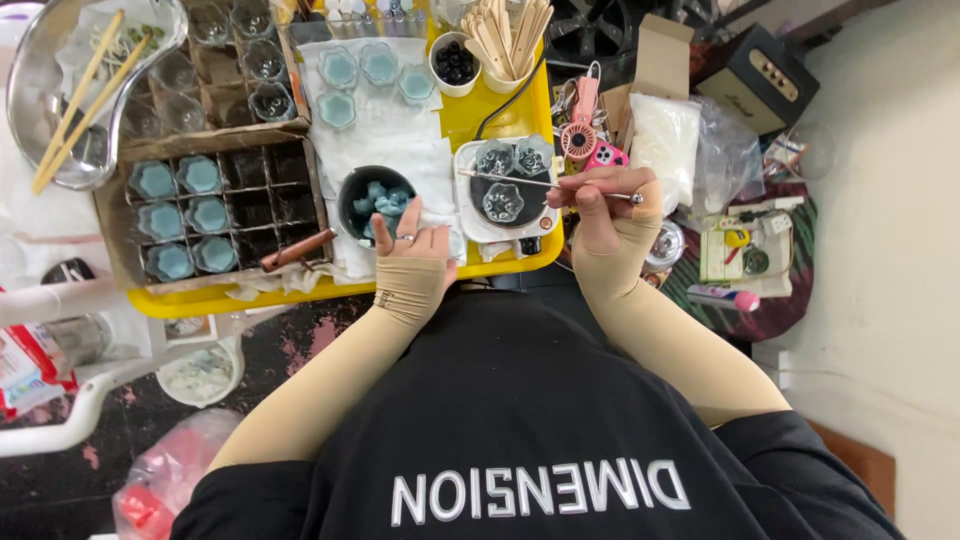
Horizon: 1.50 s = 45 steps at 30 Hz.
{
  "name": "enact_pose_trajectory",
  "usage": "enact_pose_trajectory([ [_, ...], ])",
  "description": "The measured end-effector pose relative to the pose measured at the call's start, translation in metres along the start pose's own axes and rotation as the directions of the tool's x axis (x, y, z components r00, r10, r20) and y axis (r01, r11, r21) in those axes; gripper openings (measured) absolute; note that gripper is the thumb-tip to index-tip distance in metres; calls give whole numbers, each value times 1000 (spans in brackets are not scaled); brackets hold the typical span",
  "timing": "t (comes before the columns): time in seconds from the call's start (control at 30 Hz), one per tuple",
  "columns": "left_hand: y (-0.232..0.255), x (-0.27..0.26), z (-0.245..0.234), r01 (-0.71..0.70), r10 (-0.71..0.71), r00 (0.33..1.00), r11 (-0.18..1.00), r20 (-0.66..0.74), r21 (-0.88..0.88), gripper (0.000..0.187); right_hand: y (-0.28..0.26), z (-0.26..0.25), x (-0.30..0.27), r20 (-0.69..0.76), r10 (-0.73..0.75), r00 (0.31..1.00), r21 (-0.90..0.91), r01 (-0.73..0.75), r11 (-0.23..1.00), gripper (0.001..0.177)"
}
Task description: Transferring blue wax flakes into small round containers using a spoon.
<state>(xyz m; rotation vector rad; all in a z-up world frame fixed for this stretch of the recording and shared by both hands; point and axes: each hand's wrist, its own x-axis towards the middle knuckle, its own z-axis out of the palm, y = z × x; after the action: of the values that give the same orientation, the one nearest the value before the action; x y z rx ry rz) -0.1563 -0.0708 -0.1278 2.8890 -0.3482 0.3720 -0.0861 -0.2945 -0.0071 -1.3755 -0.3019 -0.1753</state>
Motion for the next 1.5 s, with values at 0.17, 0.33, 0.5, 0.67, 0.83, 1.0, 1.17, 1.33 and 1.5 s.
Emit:
enact_pose_trajectory([
  [0.17, 6, -9, 19, 48, -40, 998, 979, -48, 199, 33, 0, -11, 7, 18, 44, 999, 22, -45, 999, 19],
  [0.33, 12, 8, -11, -105, 81, 994, 913, 77, 395, 27, 1, -14, 14, 75, -10, 997, 62, 5, 998, 19],
  [0.5, 4, -4, 19, -128, 99, 991, 883, 86, 452, 8, 6, -23, 18, 62, -35, 997, 68, 31, 997, 19],
  [0.67, 0, -14, -12, -106, 55, 983, 950, 177, 293, 10, 3, -30, 19, 45, -50, 998, 90, 45, 995, 20],
  [0.83, 7, 5, -106, 378, -311, 921, 861, 234, -342, 53, -6, -40, 22, -9, -30, 1000, 125, 31, 992, 22],
  [1.0, 17, 25, -105, 321, -317, 943, 788, 101, -526, 53, -20, -46, 34, -89, -99, 991, 171, 113, 979, 22],
  [1.17, 55, 56, -85, 192, -204, 978, 793, 44, -578, 56, -28, -65, 36, -148, -102, 984, 214, 133, 968, 23],
  [1.33, 86, 78, -50, 73, -159, 980, 849, -122, -523, 51, -25, -83, 34, -199, -126, 972, 231, 171, 958, 25],
  [1.5, 91, 86, -25, 132, -205, 973, 875, -109, -466, 52, -27, -88, 30, -212, -109, 971, 226, 157, 961, 25],
])
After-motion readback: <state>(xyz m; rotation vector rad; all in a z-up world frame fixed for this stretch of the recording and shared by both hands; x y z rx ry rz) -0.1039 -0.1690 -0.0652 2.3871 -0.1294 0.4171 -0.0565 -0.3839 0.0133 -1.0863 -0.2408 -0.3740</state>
